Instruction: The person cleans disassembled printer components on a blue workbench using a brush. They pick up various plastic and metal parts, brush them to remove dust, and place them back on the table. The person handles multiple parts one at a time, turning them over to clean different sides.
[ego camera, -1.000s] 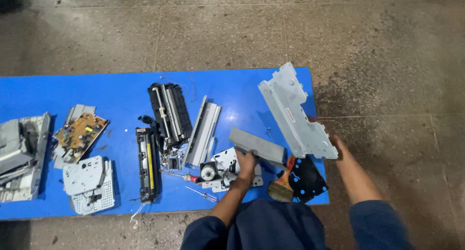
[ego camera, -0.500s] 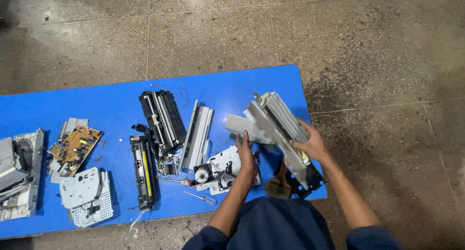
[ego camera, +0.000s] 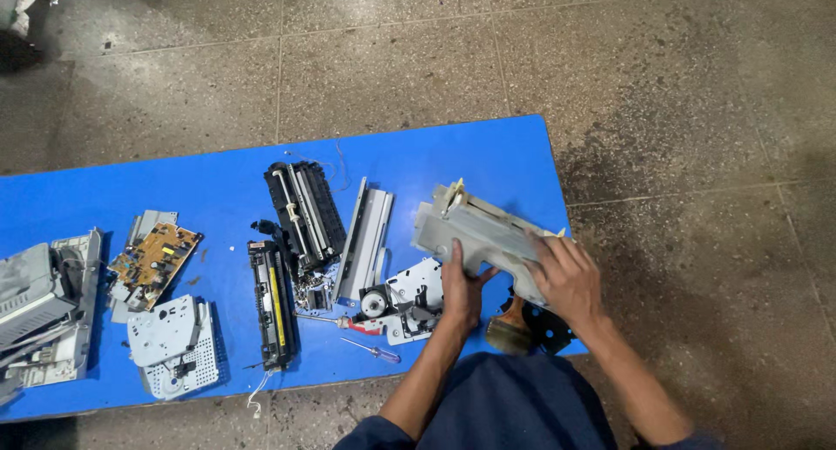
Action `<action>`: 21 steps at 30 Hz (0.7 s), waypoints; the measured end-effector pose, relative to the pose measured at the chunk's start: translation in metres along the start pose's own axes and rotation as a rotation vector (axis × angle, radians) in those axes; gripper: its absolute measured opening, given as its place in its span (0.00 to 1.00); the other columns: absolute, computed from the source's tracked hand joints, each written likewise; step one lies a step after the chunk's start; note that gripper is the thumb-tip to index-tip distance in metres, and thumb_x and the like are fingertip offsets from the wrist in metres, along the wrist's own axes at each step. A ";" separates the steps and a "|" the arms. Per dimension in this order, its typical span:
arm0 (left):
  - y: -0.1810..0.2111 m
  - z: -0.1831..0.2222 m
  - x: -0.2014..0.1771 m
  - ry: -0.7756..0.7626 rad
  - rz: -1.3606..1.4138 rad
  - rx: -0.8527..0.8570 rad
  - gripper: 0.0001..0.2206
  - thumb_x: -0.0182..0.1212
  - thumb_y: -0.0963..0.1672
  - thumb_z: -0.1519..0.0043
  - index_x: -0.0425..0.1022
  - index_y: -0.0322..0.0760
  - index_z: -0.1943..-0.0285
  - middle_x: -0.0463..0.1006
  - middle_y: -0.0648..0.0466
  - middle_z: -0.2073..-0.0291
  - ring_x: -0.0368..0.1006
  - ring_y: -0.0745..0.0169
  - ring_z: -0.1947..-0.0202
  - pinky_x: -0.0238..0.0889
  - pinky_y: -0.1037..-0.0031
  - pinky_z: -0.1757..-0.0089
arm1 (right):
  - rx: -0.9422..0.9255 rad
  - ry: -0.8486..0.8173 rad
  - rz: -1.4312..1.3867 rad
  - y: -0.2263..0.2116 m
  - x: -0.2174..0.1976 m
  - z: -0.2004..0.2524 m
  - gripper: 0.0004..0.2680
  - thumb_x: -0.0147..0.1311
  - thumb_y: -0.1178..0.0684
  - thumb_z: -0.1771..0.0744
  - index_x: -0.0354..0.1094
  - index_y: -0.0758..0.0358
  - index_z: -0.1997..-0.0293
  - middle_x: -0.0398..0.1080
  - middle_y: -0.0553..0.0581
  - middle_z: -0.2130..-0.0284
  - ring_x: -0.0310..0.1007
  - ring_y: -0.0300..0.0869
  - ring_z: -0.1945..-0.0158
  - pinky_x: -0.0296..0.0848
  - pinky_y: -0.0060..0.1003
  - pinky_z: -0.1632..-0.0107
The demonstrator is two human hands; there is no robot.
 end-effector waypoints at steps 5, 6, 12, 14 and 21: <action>0.010 -0.003 -0.007 0.035 0.216 -0.008 0.34 0.38 0.63 0.35 0.63 0.43 0.29 0.71 0.52 0.36 0.68 0.52 0.39 0.61 0.54 0.43 | -0.132 -0.204 -0.061 -0.054 0.002 0.019 0.13 0.59 0.56 0.38 0.74 0.60 0.49 0.72 0.52 0.61 0.73 0.46 0.55 0.73 0.44 0.57; 0.014 -0.005 -0.005 0.029 0.222 0.008 0.33 0.38 0.62 0.34 0.65 0.42 0.29 0.71 0.53 0.36 0.67 0.52 0.38 0.60 0.57 0.41 | -0.131 -0.232 -0.088 -0.058 0.002 0.018 0.12 0.59 0.55 0.37 0.74 0.61 0.49 0.72 0.53 0.61 0.73 0.46 0.55 0.72 0.43 0.58; 0.015 -0.003 -0.009 0.059 0.277 -0.013 0.33 0.38 0.63 0.34 0.68 0.41 0.32 0.73 0.53 0.38 0.67 0.52 0.38 0.60 0.60 0.39 | -0.118 -0.243 -0.238 -0.060 -0.015 0.027 0.11 0.63 0.52 0.39 0.76 0.64 0.55 0.75 0.54 0.58 0.74 0.46 0.54 0.74 0.42 0.54; 0.022 -0.007 -0.006 0.039 0.307 0.012 0.33 0.39 0.63 0.34 0.68 0.41 0.32 0.73 0.52 0.38 0.67 0.51 0.37 0.60 0.59 0.39 | -0.121 -0.138 -0.249 -0.047 -0.025 0.042 0.10 0.63 0.54 0.39 0.77 0.64 0.57 0.76 0.55 0.61 0.76 0.46 0.56 0.75 0.42 0.55; 0.052 0.000 0.001 0.072 0.400 0.102 0.36 0.37 0.64 0.37 0.67 0.42 0.32 0.72 0.53 0.37 0.69 0.50 0.38 0.63 0.59 0.41 | 0.767 0.011 -0.476 0.096 0.030 0.154 0.08 0.57 0.51 0.30 0.75 0.63 0.51 0.78 0.61 0.66 0.76 0.48 0.65 0.73 0.39 0.61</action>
Point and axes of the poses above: each hand's wrist, its own z-axis away from the middle knuckle, its own x-axis out of the palm, y = z × x, the point moved 7 cm from there along -z, towards the middle knuckle
